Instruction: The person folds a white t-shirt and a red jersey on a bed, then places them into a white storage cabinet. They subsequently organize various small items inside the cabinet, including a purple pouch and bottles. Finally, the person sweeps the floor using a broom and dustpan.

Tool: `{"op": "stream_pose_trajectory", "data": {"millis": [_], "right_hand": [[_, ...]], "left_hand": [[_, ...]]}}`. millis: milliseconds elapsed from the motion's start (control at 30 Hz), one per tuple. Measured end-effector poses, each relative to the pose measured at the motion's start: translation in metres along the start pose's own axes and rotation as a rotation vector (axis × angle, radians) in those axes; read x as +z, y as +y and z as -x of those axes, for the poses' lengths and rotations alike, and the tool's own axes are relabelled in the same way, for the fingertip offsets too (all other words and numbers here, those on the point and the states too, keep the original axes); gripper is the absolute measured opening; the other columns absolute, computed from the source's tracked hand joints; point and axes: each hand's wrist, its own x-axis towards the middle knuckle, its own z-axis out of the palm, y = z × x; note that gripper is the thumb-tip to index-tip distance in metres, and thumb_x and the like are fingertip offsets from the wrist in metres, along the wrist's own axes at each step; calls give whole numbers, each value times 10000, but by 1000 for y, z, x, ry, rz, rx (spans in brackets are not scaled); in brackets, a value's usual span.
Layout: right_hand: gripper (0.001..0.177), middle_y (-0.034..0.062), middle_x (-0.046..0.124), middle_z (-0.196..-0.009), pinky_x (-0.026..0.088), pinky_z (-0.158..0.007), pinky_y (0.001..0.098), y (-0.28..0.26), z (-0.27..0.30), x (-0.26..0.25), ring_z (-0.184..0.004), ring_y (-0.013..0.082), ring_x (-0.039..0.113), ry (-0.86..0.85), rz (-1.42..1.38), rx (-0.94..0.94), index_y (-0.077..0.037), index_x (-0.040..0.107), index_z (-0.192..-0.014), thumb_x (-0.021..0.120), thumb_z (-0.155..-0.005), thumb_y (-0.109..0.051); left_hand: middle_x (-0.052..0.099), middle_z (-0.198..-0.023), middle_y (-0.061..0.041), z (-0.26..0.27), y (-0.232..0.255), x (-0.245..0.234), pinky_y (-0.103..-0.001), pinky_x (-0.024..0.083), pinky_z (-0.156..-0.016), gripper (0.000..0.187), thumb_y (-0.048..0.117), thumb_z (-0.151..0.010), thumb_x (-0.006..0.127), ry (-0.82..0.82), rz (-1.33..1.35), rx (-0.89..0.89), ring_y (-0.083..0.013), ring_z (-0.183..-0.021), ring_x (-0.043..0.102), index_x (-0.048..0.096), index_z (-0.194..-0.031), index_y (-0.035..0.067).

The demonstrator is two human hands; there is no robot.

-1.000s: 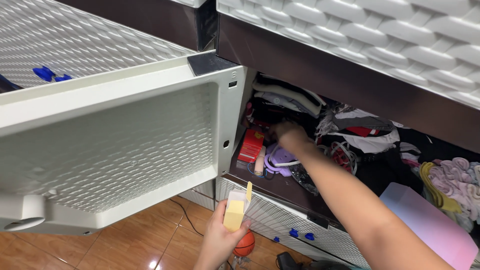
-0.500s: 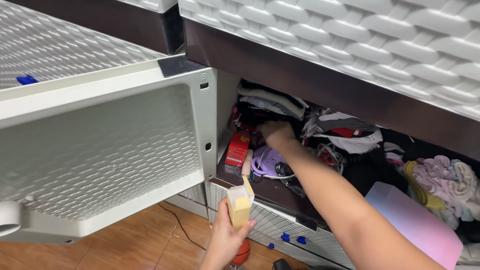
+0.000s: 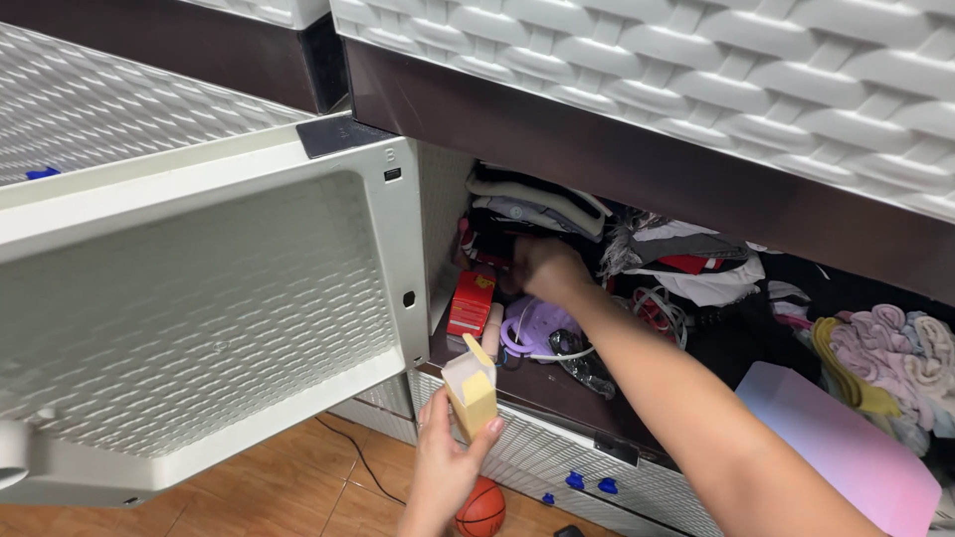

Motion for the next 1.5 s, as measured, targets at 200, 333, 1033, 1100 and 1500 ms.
{"op": "stream_pose_trajectory", "data": {"millis": [200,333,1033,1100,1500], "right_hand": [[184,61,751,-834,544,-624,326,2,52,6,-713,158,662,-177,-598,-125,-131,766,-1074,632,-949,-149],[260,112,753,-841,580,-697,406,-23,119,33,-744,274,754,-157,-248,-80,-160,734,-1111,739,-860,-227],[308,73,726,-1114,569,-818,295,55,239,80,-923,133,691,229,-1614,515,-52,569,-1294,486,-1025,-177],[315,110,726,-1109,567,-823,315,77,241,58,-897,164,691,258,-1598,438,-75,526,-1321,455,-1046,-212],[276,74,721,-1336,564,-880,279,106,226,68,-1090,159,733,42,-1320,311,-57,488,-1227,435,-1070,-277]], "left_hand": [[656,-1220,-149,2,-26,-25,-373,536,-983,628,164,-767,833,-36,227,-153,-226,-1110,689,551,-1307,13],[681,-1197,-134,11,-40,-24,-364,545,-973,567,128,-775,832,-37,292,-240,-204,-1073,704,576,-1266,9],[412,-1412,-474,-104,124,222,-527,440,-1019,940,520,-864,857,-233,-230,487,-589,-1296,430,429,-1388,-132],[534,-1383,-326,-106,105,213,-489,426,-1044,890,428,-850,738,-274,-132,301,-466,-1352,467,393,-1452,-128],[787,-928,-154,-140,39,149,-393,589,-843,267,91,-764,661,-270,-282,27,-301,-911,769,824,-970,140]]}}
